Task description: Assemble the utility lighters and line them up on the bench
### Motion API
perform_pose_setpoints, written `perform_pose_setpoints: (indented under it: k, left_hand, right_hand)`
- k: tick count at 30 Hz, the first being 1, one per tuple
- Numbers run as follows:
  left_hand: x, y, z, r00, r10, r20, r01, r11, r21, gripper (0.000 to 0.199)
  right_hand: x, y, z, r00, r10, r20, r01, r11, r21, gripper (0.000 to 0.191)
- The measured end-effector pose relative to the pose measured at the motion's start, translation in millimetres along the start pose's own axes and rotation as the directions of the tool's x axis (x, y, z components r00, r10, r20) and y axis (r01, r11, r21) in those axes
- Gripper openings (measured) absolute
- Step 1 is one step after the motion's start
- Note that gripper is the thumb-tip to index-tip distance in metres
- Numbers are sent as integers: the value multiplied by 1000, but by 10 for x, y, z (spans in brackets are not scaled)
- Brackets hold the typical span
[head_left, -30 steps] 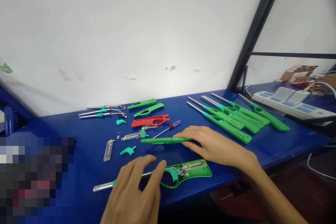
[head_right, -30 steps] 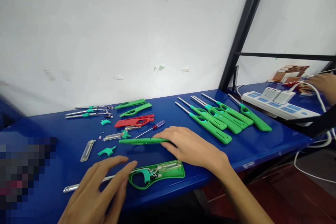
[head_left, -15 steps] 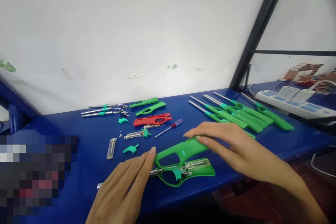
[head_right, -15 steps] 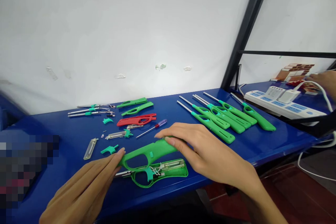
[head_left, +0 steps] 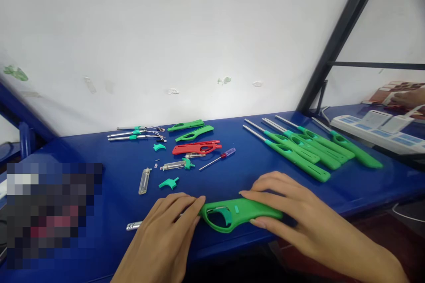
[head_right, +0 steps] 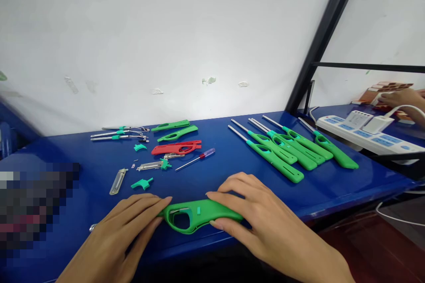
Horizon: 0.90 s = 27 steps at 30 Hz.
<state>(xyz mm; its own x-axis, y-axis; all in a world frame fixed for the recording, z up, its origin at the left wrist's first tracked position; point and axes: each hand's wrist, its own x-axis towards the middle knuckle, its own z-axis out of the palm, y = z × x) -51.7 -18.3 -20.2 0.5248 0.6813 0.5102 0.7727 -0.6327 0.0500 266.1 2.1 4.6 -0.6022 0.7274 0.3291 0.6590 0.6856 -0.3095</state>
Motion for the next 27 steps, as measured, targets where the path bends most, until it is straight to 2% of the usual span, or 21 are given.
perform_pose_setpoints:
  k: [5, 12, 17, 21, 27]
  left_hand:
    - [1, 3, 36, 999, -4, 38, 5, 1000, -28, 40]
    - [36, 56, 46, 1000, -19, -1, 19, 999, -51, 41]
    - [23, 41, 68, 999, -16, 50, 19, 998, -66, 51]
    - [39, 30, 72, 996, 8, 91, -2, 998, -69, 59]
    - [64, 61, 104, 999, 46, 20, -45, 999, -22, 65]
  right_hand:
    - [-4, 5, 95, 1000, 3, 12, -3, 1000, -14, 44]
    - [-23, 25, 120, 999, 32, 26, -33, 999, 14, 43]
    - [-79, 69, 161, 999, 31, -23, -31, 999, 19, 45]
    - [-125, 75, 209, 997, 71, -15, -70, 997, 14, 46]
    - [-127, 18, 270, 993, 89, -74, -90, 996, -19, 39]
